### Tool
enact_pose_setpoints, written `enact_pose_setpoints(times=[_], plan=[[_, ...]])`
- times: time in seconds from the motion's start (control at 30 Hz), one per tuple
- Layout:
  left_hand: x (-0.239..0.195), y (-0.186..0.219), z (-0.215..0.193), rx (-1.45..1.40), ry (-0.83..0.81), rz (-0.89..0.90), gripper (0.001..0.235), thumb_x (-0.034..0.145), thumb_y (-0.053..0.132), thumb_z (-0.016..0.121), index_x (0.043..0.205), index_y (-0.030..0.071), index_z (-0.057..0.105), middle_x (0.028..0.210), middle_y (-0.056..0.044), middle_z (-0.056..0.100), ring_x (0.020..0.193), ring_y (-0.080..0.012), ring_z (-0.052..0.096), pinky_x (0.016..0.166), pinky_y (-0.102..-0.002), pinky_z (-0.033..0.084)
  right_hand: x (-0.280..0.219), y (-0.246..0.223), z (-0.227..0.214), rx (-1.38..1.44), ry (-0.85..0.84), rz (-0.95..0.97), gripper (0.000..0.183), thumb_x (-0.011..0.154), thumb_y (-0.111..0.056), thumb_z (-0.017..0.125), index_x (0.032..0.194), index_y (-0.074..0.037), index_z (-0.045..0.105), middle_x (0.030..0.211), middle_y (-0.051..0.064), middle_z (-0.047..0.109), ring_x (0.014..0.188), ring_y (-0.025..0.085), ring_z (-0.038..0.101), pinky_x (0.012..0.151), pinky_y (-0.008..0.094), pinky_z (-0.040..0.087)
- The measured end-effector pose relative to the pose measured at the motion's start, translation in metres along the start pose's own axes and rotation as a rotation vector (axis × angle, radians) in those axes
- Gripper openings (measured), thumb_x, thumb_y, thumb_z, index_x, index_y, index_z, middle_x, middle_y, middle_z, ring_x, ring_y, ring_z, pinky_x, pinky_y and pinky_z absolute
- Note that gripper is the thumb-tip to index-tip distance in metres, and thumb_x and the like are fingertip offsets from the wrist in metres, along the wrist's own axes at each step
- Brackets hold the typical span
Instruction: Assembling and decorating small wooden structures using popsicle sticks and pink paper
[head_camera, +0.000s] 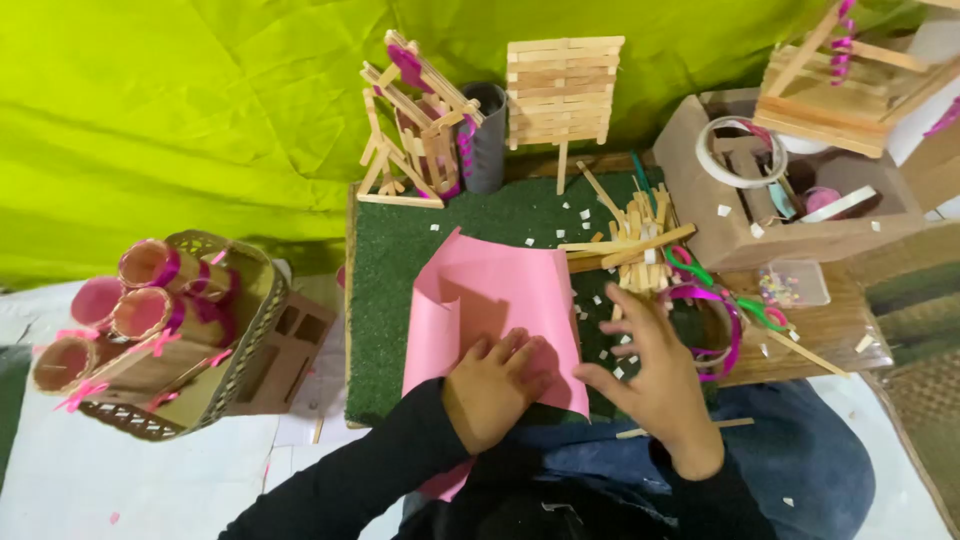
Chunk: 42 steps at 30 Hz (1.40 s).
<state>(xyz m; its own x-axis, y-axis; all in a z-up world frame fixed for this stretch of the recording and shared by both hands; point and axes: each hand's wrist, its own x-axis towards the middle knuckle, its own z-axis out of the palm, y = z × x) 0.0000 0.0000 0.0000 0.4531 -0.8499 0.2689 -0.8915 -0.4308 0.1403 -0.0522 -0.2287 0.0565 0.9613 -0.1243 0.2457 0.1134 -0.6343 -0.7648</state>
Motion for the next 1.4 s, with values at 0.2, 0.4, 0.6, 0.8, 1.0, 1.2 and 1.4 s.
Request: enact_pose_setpoints(times=[0.2,0.4,0.6,0.8,1.0,1.2,1.4], plan=[[-0.015,-0.007,-0.040,0.032,0.065,-0.048,0.030,0.084,0.027,0.063,0.109,0.012,0.072,0.147,-0.022,0.052,0.141,-0.0407,0.044,0.106,-0.060,0.036,0.016,-0.008,0.036,-0.187,-0.001,0.059,0.079,0.082,-0.015,0.069,0.155,-0.009,0.039,0.120,0.018,0.069,0.090,0.032,0.072,0.072,0.039,0.057],[-0.048,-0.026,-0.077,0.078,0.226,-0.395,0.058,0.074,0.045,0.080,0.123,0.015,0.069,0.162,-0.029,0.025,0.150,-0.0528,0.022,0.115,-0.069,0.023,-0.015,0.028,0.016,0.325,0.208,0.127,0.081,0.082,0.014,0.063,0.156,0.004,0.033,0.107,0.022,0.065,0.094,0.027,0.067,0.084,0.033,0.057],[-0.065,-0.047,-0.075,-0.177,0.166,-0.600,0.089,0.065,0.004,0.074,0.149,0.017,0.046,0.157,-0.031,0.033,0.111,-0.0400,0.064,0.085,-0.042,0.058,-0.058,0.047,0.016,0.466,0.275,0.257,0.083,0.080,0.021,0.058,0.156,0.003,0.033,0.106,0.023,0.059,0.087,0.026,0.059,0.083,0.031,0.051],[-0.027,-0.065,-0.101,0.045,0.270,-0.340,0.054,0.085,0.005,0.059,0.138,0.014,0.058,0.155,-0.025,0.041,0.107,-0.0357,0.064,0.081,-0.038,0.057,-0.092,0.048,0.030,0.029,0.193,0.236,0.087,0.077,0.006,0.069,0.158,0.002,0.035,0.083,0.012,0.064,0.063,0.017,0.060,0.057,0.024,0.046],[0.013,-0.096,-0.069,0.451,0.290,-0.180,0.044,0.096,0.021,0.059,0.139,0.012,0.060,0.161,-0.019,0.035,0.131,-0.0303,0.049,0.101,-0.053,0.040,-0.116,0.030,0.050,-0.167,0.179,0.138,0.040,0.076,-0.002,0.073,0.115,-0.009,0.076,0.079,0.002,0.069,0.055,0.012,0.057,0.053,0.024,0.047],[0.022,-0.099,-0.038,0.619,0.413,-0.095,0.022,0.087,0.013,0.061,0.106,0.004,0.070,0.136,-0.017,0.052,0.103,-0.0279,0.051,0.097,-0.046,0.042,-0.118,0.023,0.058,-0.096,0.105,0.035,0.035,0.076,-0.008,0.076,0.111,-0.009,0.077,0.075,-0.001,0.074,0.054,0.009,0.063,0.051,0.021,0.050],[0.031,-0.080,-0.022,0.588,0.476,-0.277,0.021,0.088,0.013,0.066,0.106,0.003,0.069,0.137,-0.017,0.049,0.092,-0.0257,0.051,0.071,-0.035,0.043,-0.120,0.022,0.063,0.021,0.052,0.052,0.037,0.076,-0.006,0.078,0.113,-0.009,0.076,0.075,0.000,0.076,0.053,0.008,0.069,0.053,0.020,0.054]])
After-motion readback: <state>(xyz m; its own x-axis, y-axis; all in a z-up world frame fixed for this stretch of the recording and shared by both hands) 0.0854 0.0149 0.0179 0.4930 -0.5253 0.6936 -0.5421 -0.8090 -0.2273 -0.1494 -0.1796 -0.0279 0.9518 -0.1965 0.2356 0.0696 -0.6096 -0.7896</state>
